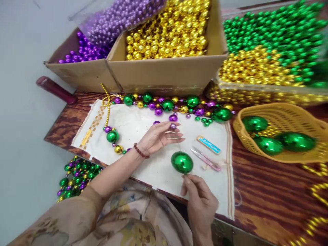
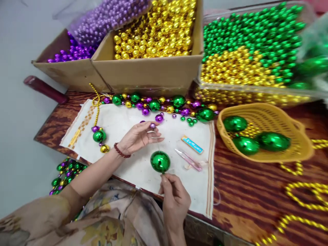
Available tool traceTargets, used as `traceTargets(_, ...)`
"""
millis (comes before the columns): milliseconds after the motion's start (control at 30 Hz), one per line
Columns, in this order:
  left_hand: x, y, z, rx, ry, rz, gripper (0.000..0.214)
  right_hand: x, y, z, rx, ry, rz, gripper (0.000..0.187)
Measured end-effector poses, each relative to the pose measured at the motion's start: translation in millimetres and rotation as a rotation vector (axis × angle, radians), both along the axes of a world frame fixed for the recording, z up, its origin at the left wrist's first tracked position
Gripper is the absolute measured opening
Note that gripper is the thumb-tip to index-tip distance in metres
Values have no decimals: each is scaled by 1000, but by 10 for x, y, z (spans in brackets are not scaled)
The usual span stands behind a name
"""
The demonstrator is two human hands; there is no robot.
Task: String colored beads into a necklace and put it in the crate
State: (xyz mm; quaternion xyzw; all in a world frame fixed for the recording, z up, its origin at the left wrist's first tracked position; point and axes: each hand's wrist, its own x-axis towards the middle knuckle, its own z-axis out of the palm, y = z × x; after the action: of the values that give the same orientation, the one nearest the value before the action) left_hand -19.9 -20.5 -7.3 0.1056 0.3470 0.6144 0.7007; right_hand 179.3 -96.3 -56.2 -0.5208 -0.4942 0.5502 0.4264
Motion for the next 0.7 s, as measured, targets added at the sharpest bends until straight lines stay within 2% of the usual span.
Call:
traceTargets(167,67,-55,-116,32,32,14,29,38,9,-25,-17,-63,-8,25)
traceTargets(400,575,-169,-316,25,230,70,43,-108,45,-90,-53,-87,-29,30)
traceTargets(567,641,-179,-279,102,484,33,37,15,110,-73,-55,-134,142,29)
traceTargets(600,621,-175,-273,116,535,-2,33,52,154,-37,-39,-149,109,25)
traceTargets(700,578,-161,-282,215,671,-162,20,94,336,102,23,-79,-133,21)
